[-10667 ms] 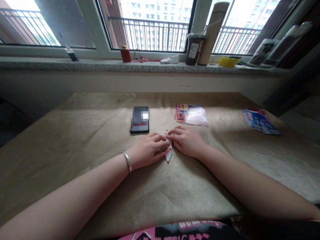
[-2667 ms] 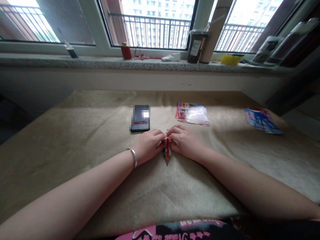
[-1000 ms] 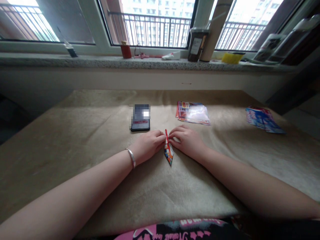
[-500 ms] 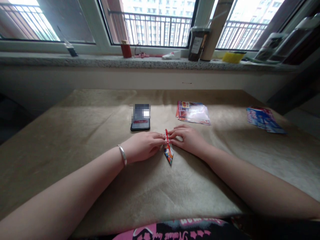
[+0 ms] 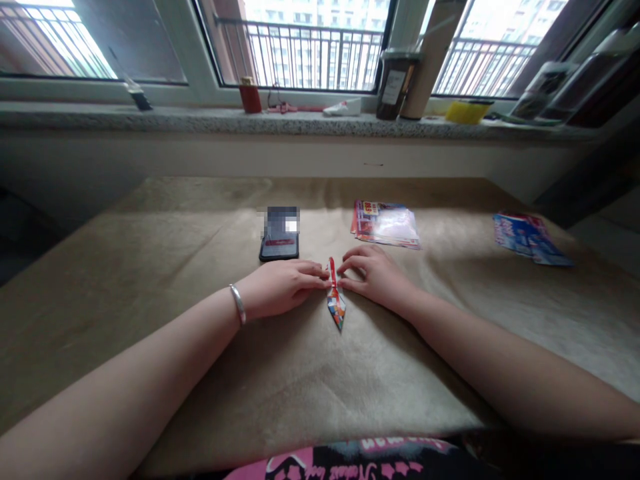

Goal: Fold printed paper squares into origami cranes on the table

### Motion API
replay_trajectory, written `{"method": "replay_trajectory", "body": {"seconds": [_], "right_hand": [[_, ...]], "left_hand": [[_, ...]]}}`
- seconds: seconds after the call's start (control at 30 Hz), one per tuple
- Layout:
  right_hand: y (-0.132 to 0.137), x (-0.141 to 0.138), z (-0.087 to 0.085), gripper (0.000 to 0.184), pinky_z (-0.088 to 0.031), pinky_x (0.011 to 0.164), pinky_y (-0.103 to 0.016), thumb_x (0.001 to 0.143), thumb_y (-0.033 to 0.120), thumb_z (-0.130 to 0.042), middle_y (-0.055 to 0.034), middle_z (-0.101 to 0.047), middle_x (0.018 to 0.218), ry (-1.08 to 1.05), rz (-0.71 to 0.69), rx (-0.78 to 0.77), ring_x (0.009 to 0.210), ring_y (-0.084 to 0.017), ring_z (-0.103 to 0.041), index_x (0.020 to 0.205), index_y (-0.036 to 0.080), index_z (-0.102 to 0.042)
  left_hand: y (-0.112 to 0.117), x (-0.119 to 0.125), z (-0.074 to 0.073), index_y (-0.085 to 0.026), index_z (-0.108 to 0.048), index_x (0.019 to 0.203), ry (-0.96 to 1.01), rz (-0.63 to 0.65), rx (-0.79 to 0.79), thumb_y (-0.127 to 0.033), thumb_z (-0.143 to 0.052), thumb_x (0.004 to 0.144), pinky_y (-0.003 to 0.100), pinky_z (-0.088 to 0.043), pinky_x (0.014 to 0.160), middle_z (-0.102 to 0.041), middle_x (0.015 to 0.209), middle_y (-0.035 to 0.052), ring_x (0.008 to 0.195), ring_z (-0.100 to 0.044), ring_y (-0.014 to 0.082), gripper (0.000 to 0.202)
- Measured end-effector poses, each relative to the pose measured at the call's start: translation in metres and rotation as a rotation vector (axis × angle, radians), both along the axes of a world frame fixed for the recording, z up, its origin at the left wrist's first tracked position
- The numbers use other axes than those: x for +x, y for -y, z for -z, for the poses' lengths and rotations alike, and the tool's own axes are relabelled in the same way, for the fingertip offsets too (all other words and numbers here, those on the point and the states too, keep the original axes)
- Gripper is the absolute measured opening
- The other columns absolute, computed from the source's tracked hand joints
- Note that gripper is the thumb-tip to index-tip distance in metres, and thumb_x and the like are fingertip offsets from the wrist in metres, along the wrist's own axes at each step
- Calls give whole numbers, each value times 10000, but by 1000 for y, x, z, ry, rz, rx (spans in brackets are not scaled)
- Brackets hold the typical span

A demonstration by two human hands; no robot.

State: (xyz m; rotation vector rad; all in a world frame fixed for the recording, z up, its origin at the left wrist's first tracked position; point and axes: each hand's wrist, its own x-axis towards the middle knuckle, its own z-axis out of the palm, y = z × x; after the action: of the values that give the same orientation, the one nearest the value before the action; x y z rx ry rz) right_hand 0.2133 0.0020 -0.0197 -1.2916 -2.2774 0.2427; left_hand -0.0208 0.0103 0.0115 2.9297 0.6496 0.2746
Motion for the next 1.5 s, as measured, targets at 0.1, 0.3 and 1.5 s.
{"method": "replay_trajectory", "body": {"seconds": [0.1, 0.3, 1.5], "right_hand": [[1, 1, -1, 171, -422, 908, -396, 752, 400, -690, -41, -653, 1025, 6, -8, 11, 998, -227, -550, 851, 266, -731], [1, 1, -1, 184, -422, 916, -396, 807, 374, -635, -44, -650, 1059, 32, -83, 47, 998, -217, -555, 938, 290, -732], [11, -13, -7, 182, -437, 902, -373, 732, 335, -703, -58, -653, 1065, -42, -139, -41, 1006, -213, -561, 842, 202, -645]], "left_hand": [[1, 1, 1, -232, -600, 1163, 17, -17, 11, -110, -433, 875, 296, -459, 978, -607, 1223, 30, 1130, -564, 156, 354], [14, 14, 8, -172, -632, 1009, 89, -88, 147, -167, -428, 913, 349, -469, 961, -651, 1062, 71, 1163, -530, 205, 225], [12, 17, 14, -162, -592, 918, 212, -276, -33, -289, -630, 814, 288, -468, 750, -595, 907, 48, 832, -557, 174, 169]]}}
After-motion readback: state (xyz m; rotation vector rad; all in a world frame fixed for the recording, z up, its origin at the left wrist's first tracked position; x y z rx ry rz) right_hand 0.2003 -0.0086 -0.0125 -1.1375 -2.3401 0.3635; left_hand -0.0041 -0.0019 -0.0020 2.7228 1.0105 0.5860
